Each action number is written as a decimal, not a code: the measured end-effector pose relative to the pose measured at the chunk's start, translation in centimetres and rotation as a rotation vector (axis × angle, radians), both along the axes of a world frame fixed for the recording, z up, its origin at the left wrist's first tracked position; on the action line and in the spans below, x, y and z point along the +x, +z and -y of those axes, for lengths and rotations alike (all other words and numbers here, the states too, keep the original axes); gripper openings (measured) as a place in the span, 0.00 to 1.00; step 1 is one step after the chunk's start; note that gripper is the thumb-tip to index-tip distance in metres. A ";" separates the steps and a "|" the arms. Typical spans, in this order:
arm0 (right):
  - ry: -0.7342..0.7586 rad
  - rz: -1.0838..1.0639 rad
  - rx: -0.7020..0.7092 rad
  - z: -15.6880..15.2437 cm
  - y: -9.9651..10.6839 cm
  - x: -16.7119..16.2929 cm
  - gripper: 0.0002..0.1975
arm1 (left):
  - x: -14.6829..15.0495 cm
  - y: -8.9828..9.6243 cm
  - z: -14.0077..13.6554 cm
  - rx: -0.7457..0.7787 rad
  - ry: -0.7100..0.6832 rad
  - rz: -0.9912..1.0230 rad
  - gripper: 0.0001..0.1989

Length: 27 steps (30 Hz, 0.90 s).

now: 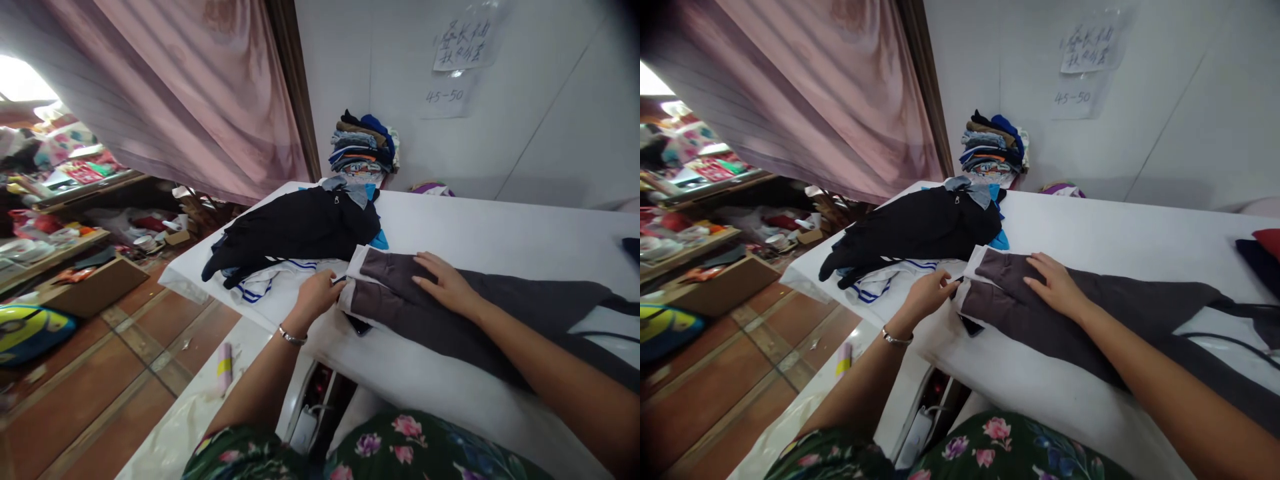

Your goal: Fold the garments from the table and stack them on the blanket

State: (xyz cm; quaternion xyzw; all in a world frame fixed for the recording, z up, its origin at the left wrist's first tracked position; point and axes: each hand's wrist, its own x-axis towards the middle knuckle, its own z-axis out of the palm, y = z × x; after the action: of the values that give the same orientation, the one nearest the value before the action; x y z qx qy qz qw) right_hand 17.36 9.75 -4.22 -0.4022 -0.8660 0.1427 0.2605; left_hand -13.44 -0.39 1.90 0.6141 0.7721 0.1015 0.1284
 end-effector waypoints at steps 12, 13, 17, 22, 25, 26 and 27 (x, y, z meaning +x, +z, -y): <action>0.149 0.198 -0.050 7.3 -0.8 -1.2 0.30 | 2.9 -1.4 -2.1 0.095 -0.018 0.024 0.22; 0.168 0.219 -0.042 7.7 -0.9 -1.3 0.29 | 3.7 -1.3 -2.0 0.154 -0.048 0.012 0.22; 0.199 0.314 -0.083 9.0 -1.1 -2.2 0.30 | 8.0 -1.3 -1.9 0.315 -0.352 -0.029 0.21; 0.164 0.249 -0.114 10.7 -0.5 -0.8 0.29 | 10.9 -3.6 -2.3 0.222 -0.531 -0.231 0.26; 0.115 0.207 -0.111 12.7 -0.9 2.4 0.27 | 10.5 -4.9 -2.8 0.183 -0.511 -0.309 0.28; 0.088 0.195 -0.110 13.5 -1.1 3.8 0.26 | 10.4 -5.0 -2.9 0.186 -0.514 -0.326 0.28; 0.054 0.183 -0.111 14.3 -1.4 5.3 0.26 | 10.2 -5.1 -3.0 0.191 -0.518 -0.341 0.28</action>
State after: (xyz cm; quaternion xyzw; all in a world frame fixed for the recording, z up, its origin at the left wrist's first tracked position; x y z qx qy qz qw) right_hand 22.68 -4.54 -5.61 -0.4040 -0.8874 0.1602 0.1539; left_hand -3.21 2.65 -3.16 0.8076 0.5875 0.0331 -0.0392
